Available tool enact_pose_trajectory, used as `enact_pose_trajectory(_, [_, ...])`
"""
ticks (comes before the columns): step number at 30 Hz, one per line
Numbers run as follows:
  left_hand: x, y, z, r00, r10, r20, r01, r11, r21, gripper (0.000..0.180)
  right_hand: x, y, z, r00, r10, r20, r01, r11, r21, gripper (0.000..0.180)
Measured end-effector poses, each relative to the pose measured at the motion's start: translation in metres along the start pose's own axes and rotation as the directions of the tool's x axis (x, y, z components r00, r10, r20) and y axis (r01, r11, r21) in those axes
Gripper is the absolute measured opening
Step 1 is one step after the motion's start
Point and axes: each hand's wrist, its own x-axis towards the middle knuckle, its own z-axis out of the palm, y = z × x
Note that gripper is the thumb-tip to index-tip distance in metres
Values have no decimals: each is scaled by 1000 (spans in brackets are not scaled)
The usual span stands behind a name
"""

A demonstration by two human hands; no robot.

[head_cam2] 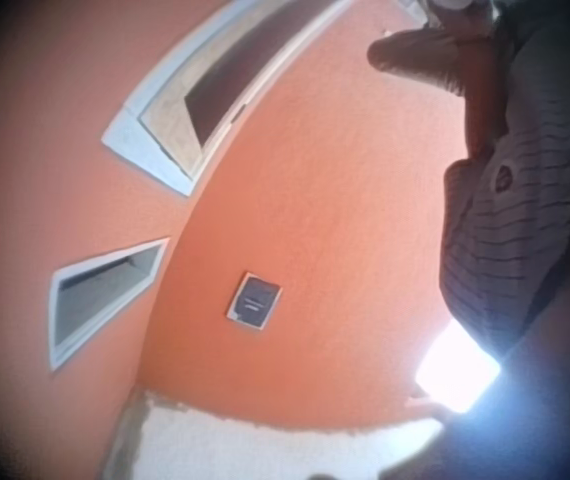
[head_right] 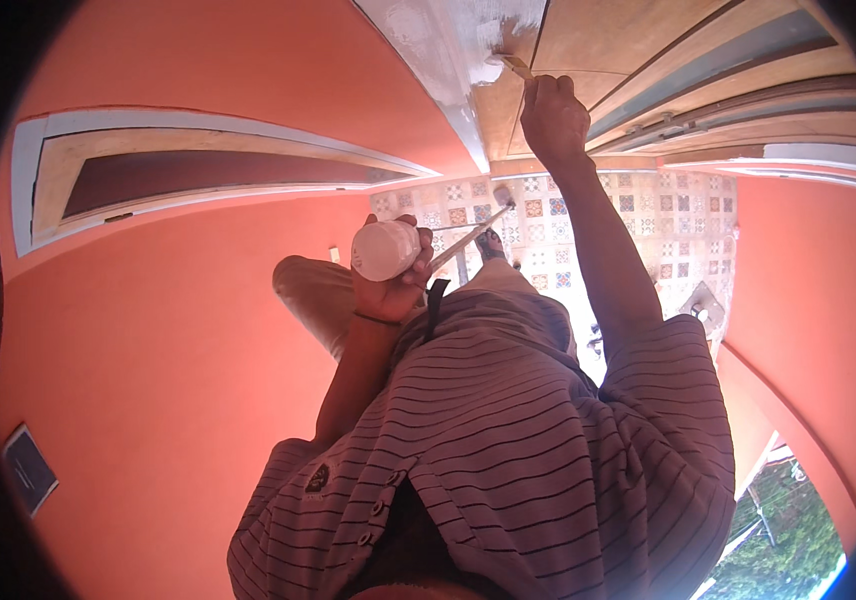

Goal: The person paints a wooden door white using a paintbrush and a small paint container. They repeatedly dip the brush into the container and apply paint to the door surface while standing on a ladder.

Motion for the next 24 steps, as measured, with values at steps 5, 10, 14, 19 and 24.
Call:
enact_pose_trajectory(5, [1, -2, 1, 1000, 4, -15, -4, 1000, -5, 62, -8, -25, -42, 989, 42, -141, -19, 987, 159, 26])
enact_pose_trajectory(10, [3, -1, 3, 1000, 22, 0, -22, 1000, 2, 62, -26, -44, -55, 964, 12, -266, 103, 905, 413, 21])
enact_pose_trajectory(14, [4, -2, 3, 1000, 17, 15, -17, 1000, 8, 62, -18, -44, -20, 958, 52, -282, 77, 901, 426, 27])
enact_pose_trajectory(19, [-1, -4, 1, 1000, 13, 19, -14, 999, 32, 62, -19, -31, 27, 991, 124, 40, -130, 947, 293, 25])
enact_pose_trajectory(24, [-2, -6, -3, 999, 21, 26, -21, 1000, 20, 62, -40, -18, 47, 971, 173, 165, -207, 954, 217, 22])
